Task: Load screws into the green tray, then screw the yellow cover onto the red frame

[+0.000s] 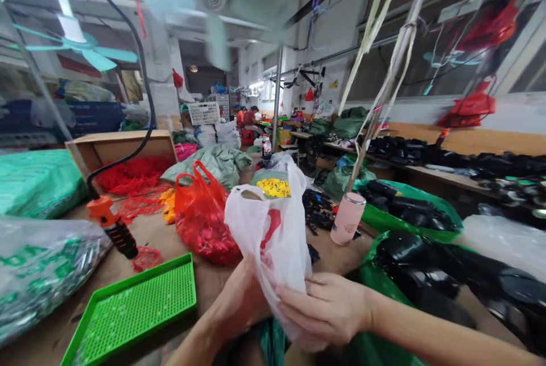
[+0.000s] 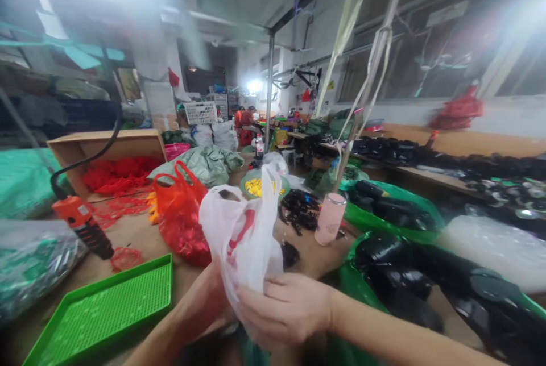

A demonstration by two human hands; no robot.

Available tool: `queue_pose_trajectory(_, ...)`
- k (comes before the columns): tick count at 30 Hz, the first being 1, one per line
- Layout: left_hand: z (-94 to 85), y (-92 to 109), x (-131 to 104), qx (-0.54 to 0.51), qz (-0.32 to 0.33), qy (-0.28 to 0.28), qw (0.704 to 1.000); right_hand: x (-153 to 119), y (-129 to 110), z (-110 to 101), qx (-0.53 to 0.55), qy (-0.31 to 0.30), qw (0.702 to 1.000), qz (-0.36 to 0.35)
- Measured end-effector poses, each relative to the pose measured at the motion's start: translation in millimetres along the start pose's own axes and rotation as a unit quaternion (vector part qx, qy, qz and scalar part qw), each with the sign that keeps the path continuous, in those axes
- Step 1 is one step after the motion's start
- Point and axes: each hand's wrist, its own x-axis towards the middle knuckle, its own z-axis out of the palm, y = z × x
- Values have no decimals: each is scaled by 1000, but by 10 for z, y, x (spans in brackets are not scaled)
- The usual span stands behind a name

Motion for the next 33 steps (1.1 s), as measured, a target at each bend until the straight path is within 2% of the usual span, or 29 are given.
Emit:
queue_pose_trajectory(4,126,-251,-548,-3,-52,2,999,63,-571,134,142,-34,987,71)
queue_pose_trajectory(7,159,-451,-958,-31,-74,43,996,122,-992,187,253,-94,954,132)
queue_pose_trajectory(9,146,-570,-1213,-62,-84,94,990,168,-1202,127,305,-110,937,130)
queue_pose_trajectory(11,106,-670,-1458,-73,-94,160,980,210,-1330,31,337,-95,932,97)
queue_pose_trajectory(13,53,-752,-1695,-62,-99,201,972,255,-1387,-45,350,-79,930,78)
queue_pose_trajectory(15,5,-813,-1913,-26,-103,196,975,318,-1396,-51,336,-65,936,86)
queue_pose_trajectory(18,-25,-853,-2186,53,-124,158,978,447,-1360,83,327,-65,931,148)
queue_pose_trajectory(19,-24,-851,-2262,72,-133,146,978,491,-1350,152,357,-91,913,177)
queue_pose_trajectory(20,-21,-842,-2332,83,-139,138,977,531,-1352,225,408,-133,879,209)
queue_pose_trajectory(21,-19,-831,-2398,83,-140,135,977,565,-1371,295,477,-187,826,237)
queue_pose_trajectory(24,-29,-809,-2581,70,-115,161,978,602,-1562,469,644,-313,609,342)
queue_pose_trajectory(25,-39,-815,-2637,61,-106,185,975,589,-1668,518,671,-328,547,377)
queue_pose_trajectory(26,-51,-832,-2689,42,-96,217,970,562,-1788,569,686,-330,504,408)
queue_pose_trajectory(27,-64,-858,-2733,11,-89,254,963,523,-1916,624,691,-325,479,432)
queue_pose_trajectory(29,-88,-934,-2797,-64,-73,330,939,423,-2180,760,684,-307,473,463)
queue_pose_trajectory(31,-106,-1032,-2817,-121,-62,396,908,323,-2433,929,664,-296,493,477)
queue_pose_trajectory(33,-119,-1141,-2793,-152,-54,454,876,262,-2669,1106,650,-294,529,459)
